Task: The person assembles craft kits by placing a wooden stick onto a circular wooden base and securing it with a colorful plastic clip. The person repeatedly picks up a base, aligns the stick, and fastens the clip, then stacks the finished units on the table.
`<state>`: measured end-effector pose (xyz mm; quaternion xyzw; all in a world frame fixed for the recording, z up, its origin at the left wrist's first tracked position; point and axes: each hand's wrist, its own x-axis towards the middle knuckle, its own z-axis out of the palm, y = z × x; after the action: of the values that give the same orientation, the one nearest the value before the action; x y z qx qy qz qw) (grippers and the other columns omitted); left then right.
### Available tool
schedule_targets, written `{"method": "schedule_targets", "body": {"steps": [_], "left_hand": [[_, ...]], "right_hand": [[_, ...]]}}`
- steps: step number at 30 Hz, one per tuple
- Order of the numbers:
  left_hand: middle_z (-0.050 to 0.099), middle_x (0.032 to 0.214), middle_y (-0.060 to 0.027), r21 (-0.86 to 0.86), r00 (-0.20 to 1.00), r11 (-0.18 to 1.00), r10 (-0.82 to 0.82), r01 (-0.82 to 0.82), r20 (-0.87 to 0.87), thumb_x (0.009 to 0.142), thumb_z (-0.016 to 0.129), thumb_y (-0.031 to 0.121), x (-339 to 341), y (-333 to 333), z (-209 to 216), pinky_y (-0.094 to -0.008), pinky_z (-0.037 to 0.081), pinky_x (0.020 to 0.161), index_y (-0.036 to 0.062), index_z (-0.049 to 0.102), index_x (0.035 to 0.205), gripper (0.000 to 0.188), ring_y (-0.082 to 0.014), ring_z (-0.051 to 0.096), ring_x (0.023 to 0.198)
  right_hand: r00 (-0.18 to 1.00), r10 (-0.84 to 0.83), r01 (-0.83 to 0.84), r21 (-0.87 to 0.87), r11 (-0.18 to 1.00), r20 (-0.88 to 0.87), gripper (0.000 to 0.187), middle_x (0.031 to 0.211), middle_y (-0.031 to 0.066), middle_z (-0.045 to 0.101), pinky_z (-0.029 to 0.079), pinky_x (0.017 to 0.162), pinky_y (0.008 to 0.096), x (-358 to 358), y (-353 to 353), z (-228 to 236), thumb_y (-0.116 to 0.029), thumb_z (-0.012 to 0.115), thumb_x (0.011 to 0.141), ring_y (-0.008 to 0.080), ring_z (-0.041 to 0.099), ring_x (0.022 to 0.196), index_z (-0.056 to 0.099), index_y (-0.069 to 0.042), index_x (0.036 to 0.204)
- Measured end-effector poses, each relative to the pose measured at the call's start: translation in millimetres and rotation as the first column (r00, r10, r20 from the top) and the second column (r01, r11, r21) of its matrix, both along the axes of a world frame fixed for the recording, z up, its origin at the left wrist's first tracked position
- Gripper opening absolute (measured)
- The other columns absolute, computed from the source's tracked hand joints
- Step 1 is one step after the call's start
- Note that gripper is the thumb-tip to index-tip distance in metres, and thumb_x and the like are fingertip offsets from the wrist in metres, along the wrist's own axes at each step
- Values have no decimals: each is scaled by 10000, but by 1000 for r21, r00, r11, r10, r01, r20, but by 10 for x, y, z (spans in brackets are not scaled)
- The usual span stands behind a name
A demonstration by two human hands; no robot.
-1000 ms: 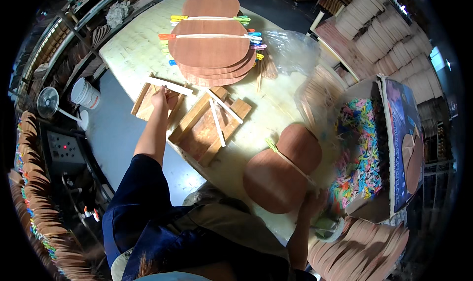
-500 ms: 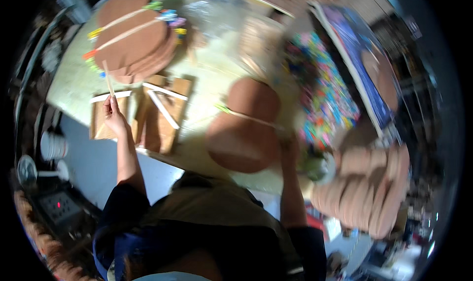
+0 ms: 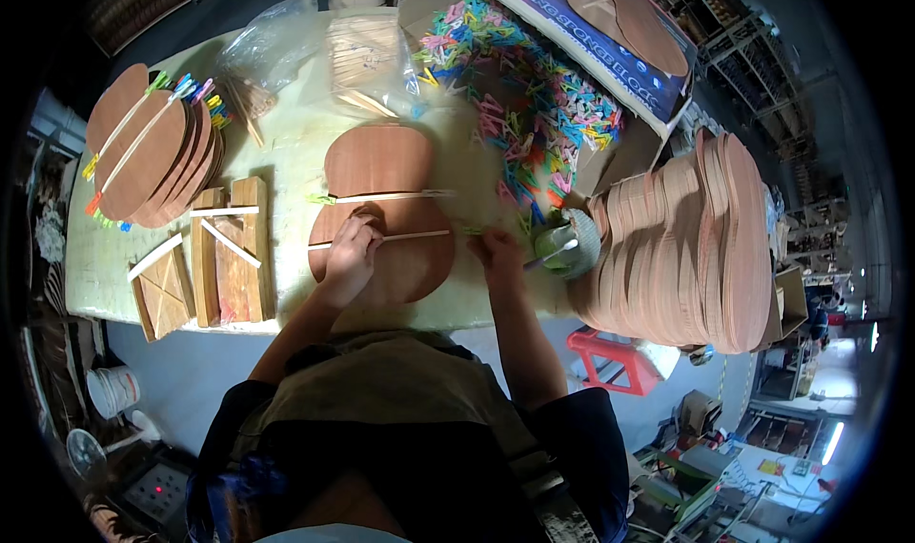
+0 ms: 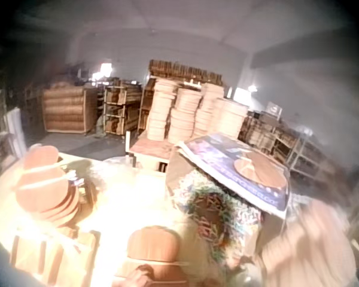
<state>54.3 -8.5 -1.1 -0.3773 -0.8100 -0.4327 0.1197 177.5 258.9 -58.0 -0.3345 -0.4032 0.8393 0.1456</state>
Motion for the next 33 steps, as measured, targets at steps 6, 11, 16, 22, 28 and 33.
{"method": "schedule_targets", "body": {"steps": [6, 11, 16, 22, 28, 33], "left_hand": [[583, 938, -130, 6, 999, 1000, -25, 25, -22, 710, 618, -5, -29, 44, -69, -398, 464, 819, 26, 551, 781, 102, -336, 561, 914], [589, 938, -123, 9, 998, 999, -40, 40, -49, 711, 622, 6, -58, 35, -111, -406, 466, 828, 28, 557, 785, 101, -327, 566, 924], [592, 949, -132, 12, 1000, 1000, -8, 8, -17, 714, 629, 6, -33, 33, -111, -409, 464, 839, 22, 565, 774, 89, -331, 566, 929], [587, 950, -130, 32, 1000, 999, -29, 29, 5, 723, 610, 22, -75, 19, -108, -409, 457, 861, 34, 574, 788, 75, -325, 566, 933], [588, 960, -134, 49, 999, 998, -34, 32, 32, 725, 622, 18, -64, -15, -170, -396, 453, 843, 26, 560, 756, 70, -321, 563, 925], [570, 940, -112, -97, 997, 993, -62, 66, 40, 758, 557, 53, -71, -47, -224, -380, 435, 871, 42, 575, 828, 73, -270, 551, 935]], "right_hand": [[998, 31, -33, 46, 998, 46, 112, 909, 100, 624, 565, 696, 360, -61, -212, 123, -84, 579, 883, 211, 634, 800, 600, 14, 932], [990, 133, -138, 120, 983, 51, 188, 884, 78, 620, 546, 710, 326, -109, -386, 484, -174, 538, 922, 168, 620, 791, 614, -2, 911], [916, 108, -392, 812, 432, 385, 201, 866, 81, 606, 493, 648, 333, -62, -93, 375, -218, 547, 901, 162, 598, 779, 608, -28, 927], [953, 57, -282, 943, -176, 296, 232, 785, 94, 587, 450, 611, 338, -364, 264, -51, -148, 655, 780, 175, 556, 683, 611, -18, 967], [829, 510, -534, 602, 594, 231, 242, 776, 0, 594, 403, 554, 210, -1302, -501, 1114, -133, 636, 844, 50, 503, 637, 621, -6, 1050], [479, 878, -824, 332, 460, -28, 196, 717, 38, 572, 328, 455, 185, -1822, -1565, 1129, -61, 609, 857, 63, 475, 566, 611, 48, 1019]]}}
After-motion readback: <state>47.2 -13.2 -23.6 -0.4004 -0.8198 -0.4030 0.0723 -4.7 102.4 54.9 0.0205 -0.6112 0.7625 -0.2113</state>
